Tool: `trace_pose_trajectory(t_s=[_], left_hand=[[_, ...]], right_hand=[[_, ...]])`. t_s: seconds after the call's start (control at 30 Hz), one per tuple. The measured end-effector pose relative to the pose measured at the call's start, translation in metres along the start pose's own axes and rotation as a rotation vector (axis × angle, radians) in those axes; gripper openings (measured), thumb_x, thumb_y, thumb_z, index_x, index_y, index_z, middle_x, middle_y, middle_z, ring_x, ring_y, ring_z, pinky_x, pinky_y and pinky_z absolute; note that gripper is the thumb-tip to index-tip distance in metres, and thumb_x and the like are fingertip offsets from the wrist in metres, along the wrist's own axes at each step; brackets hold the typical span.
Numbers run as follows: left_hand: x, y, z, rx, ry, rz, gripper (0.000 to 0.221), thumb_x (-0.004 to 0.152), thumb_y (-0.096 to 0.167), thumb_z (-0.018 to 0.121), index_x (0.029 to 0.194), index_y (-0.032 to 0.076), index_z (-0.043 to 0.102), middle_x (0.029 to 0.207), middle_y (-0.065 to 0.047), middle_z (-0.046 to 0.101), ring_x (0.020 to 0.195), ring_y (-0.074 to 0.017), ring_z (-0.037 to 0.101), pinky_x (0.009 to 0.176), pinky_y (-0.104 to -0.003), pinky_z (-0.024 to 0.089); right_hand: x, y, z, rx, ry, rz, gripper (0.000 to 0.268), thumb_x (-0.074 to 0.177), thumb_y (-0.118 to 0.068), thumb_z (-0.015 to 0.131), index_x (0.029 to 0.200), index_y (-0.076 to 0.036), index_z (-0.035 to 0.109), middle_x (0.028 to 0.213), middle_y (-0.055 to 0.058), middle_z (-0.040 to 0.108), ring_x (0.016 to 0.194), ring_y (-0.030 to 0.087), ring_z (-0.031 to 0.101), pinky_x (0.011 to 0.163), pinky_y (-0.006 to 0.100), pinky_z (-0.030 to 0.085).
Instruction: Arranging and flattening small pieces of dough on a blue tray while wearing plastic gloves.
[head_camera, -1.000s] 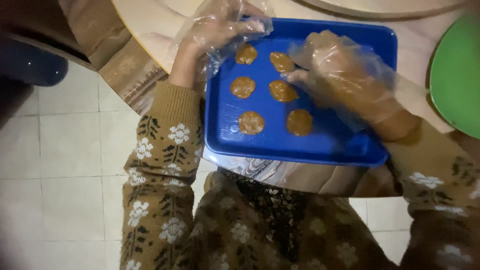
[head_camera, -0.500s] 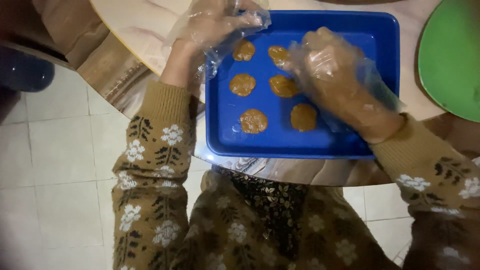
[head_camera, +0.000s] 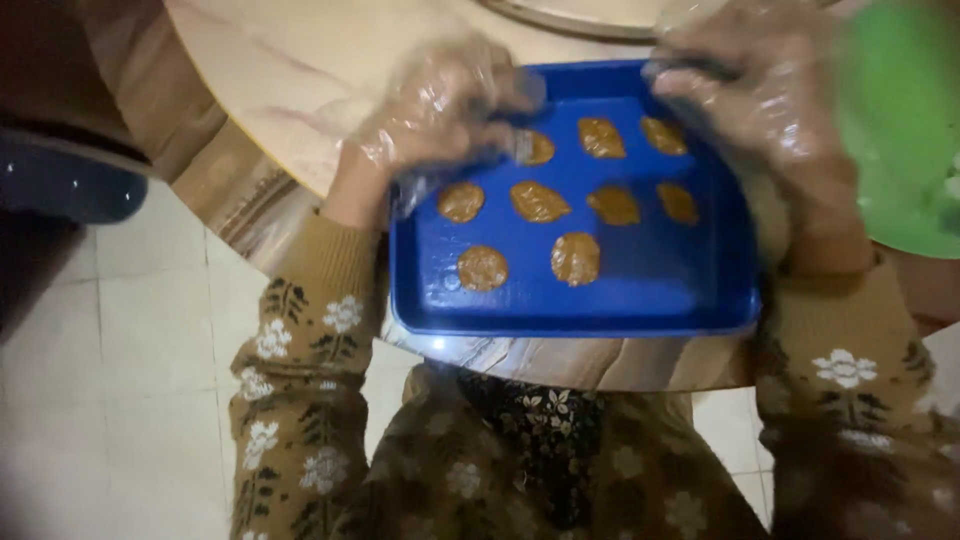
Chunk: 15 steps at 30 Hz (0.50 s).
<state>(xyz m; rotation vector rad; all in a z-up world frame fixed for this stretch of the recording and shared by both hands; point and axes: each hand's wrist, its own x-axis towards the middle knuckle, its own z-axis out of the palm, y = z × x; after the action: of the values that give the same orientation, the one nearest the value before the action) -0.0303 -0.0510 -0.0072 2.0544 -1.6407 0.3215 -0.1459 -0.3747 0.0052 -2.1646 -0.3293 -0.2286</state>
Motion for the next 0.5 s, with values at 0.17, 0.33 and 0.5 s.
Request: trace_pose_trajectory(t_s=[0.17, 0.33, 0.5], left_hand=[[0.0, -0.004, 0.031, -0.309, -0.225, -0.114, 0.039, 0.083, 0.013, 0.089, 0.116, 0.003, 0.07, 0.114, -0.01, 0.07, 0.107, -0.0273, 0.07, 0.098, -0.037, 0.058], [0.009, 0.001, 0.034, -0.291, -0.26, -0.061, 0.034, 0.086, 0.023, 0.085, 0.117, 0.011, 0.076, 0.12, -0.006, 0.069, 0.118, -0.0275, 0.067, 0.104, -0.042, 0.055], [0.016, 0.005, 0.035, -0.275, -0.319, -0.062, 0.028, 0.09, 0.027, 0.082, 0.114, 0.014, 0.079, 0.119, -0.006, 0.069, 0.113, -0.0278, 0.064, 0.097, -0.045, 0.052]], right_hand=[[0.006, 0.071, 0.01, -0.935, 0.091, -0.325, 0.034, 0.113, -0.047, 0.072, 0.132, -0.021, 0.083, 0.119, 0.008, 0.08, 0.107, 0.027, 0.069, 0.096, 0.041, 0.049], [0.004, 0.071, 0.021, -0.787, 0.106, -0.298, 0.023, 0.111, -0.028, 0.079, 0.129, -0.014, 0.083, 0.122, 0.011, 0.077, 0.111, 0.029, 0.065, 0.105, 0.044, 0.042], [0.007, 0.081, 0.025, -1.043, 0.161, -0.331, 0.032, 0.095, -0.028, 0.081, 0.127, -0.028, 0.082, 0.109, 0.001, 0.076, 0.1, 0.023, 0.062, 0.094, 0.039, 0.05]])
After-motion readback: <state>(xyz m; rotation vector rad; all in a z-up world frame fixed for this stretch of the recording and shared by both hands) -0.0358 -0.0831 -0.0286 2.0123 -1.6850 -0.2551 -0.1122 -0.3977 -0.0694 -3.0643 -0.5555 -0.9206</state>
